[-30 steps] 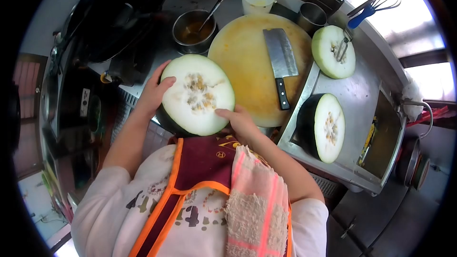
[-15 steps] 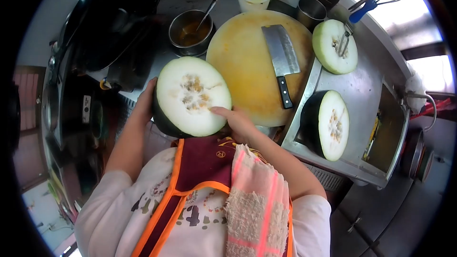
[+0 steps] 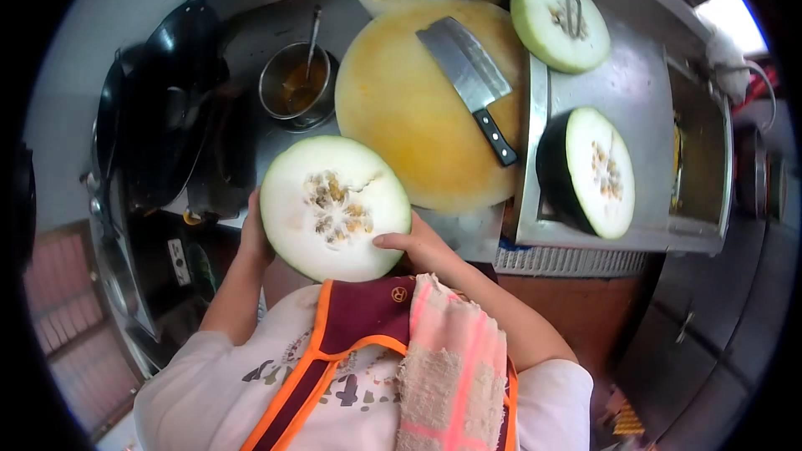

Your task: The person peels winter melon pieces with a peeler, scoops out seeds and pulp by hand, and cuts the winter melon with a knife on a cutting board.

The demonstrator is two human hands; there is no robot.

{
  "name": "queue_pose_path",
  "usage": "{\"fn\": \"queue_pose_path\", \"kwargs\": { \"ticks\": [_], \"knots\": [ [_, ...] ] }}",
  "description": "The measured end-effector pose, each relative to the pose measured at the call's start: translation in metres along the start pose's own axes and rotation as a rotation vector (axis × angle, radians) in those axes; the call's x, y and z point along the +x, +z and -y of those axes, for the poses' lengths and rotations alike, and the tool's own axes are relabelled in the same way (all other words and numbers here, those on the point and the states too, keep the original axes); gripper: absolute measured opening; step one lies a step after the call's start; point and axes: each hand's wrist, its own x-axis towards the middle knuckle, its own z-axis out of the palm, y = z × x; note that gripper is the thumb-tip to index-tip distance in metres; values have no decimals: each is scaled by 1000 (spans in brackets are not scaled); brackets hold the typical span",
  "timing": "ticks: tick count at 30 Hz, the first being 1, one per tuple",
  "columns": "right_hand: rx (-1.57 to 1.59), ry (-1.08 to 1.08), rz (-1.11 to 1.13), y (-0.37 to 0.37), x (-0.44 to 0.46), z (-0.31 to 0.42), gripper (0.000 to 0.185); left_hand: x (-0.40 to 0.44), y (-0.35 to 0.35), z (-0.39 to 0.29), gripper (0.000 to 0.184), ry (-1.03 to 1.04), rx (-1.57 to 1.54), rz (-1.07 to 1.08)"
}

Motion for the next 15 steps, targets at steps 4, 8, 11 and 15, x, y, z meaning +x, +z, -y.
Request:
{"fn": "queue_pose_path", "kwargs": {
  "ticks": [4,8,11,15],
  "knots": [
    [-25,-72,-88,-2,-42,-5,73,-18,11,-4,60,76,50,97],
    [-169,-247,-208,-33,-83,-38,64,-57,54,-3,54,242,193,191],
    [-36,-354,-211,-58,-127,-71,62,-83,76,20,54,388,276,312],
    [2,-489,-337,-80,-204,-111,59,-139,137,53,50,185,218,465]
  ]
}}
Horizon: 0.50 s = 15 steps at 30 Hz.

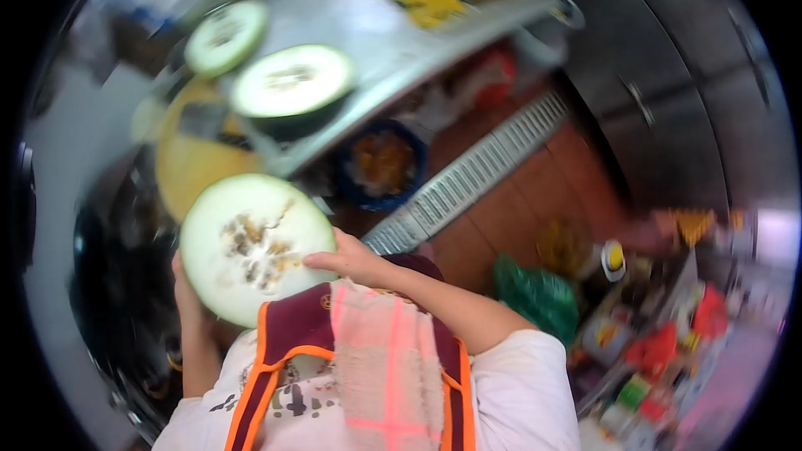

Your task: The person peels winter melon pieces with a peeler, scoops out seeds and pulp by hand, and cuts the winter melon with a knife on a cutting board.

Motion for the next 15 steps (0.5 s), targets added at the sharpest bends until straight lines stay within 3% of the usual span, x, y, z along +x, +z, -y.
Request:
{"fn": "queue_pose_path", "kwargs": {
  "ticks": [4,8,10,15],
  "knots": [
    [160,-128,-174,-59,-74,-23,56,-10,88,28,45,-56,160,126],
    [221,-221,-386,-117,-150,-34,52,1,174,76,47,-145,260,484],
    [338,-260,-510,-132,-182,-42,50,-9,224,94,49,-247,323,497],
    [759,-395,-808,-147,-268,-70,46,-45,323,147,55,-281,655,741]
  ]
}}
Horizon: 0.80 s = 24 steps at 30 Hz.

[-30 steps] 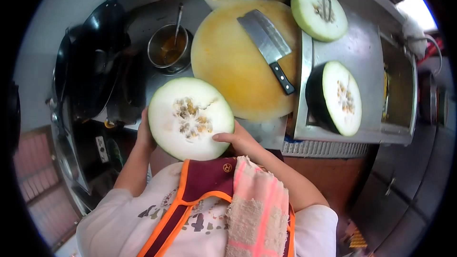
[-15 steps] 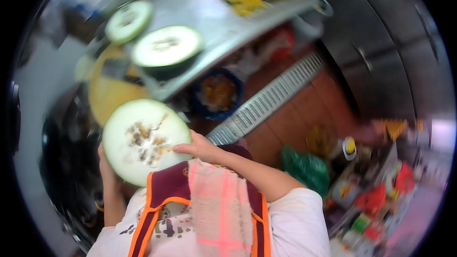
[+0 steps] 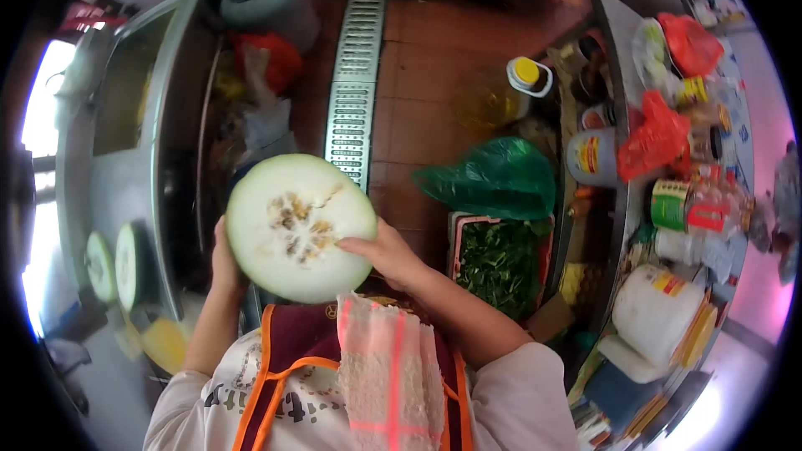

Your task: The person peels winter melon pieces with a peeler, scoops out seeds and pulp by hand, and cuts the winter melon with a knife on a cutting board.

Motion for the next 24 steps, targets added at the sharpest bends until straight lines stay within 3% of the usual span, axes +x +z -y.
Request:
{"fn": "queue_pose_path", "kwargs": {
  "ticks": [6,11,16,19,21,24],
  "knots": [
    [129,-105,-368,-45,-36,11,46,66,93,2,58,-116,205,425],
    [265,-136,-630,-71,-38,-19,45,99,164,14,57,-193,380,493],
    [314,-190,-772,-99,-44,-9,47,109,227,27,51,-396,406,478],
    [139,-205,-887,-120,-43,-5,54,120,252,49,47,-337,321,514],
    [-96,-144,-975,-135,-57,15,63,116,274,61,45,-445,135,507],
    [-379,-49,-1033,-142,-68,56,75,157,277,124,45,-711,-318,745]
  ]
}}
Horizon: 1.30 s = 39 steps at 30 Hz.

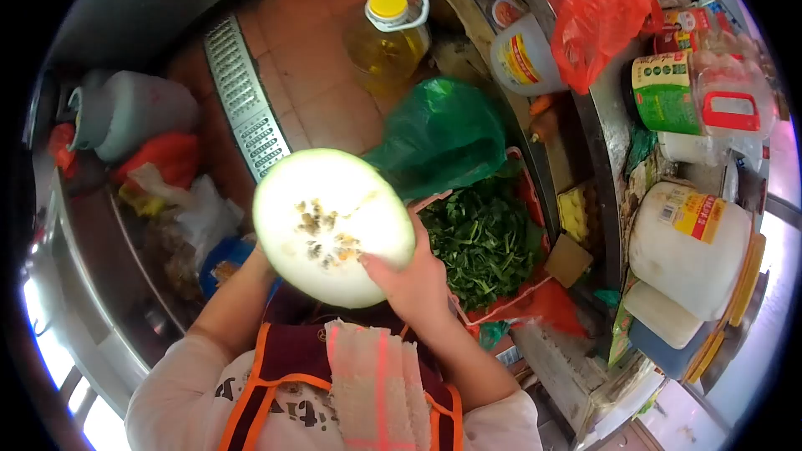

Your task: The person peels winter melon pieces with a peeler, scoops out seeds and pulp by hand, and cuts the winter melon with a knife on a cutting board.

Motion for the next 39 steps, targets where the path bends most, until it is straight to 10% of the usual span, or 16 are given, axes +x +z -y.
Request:
{"fn": "queue_pose_path", "kwargs": {
  "ticks": [20,39],
  "knots": [
    [-356,-129,-20,-12,224,-120,79,259,-109,120,43,3,-195,-165],
    [299,24,506,203,270,-213,76,105,-240,-6,41,437,-48,-560]
  ]
}}
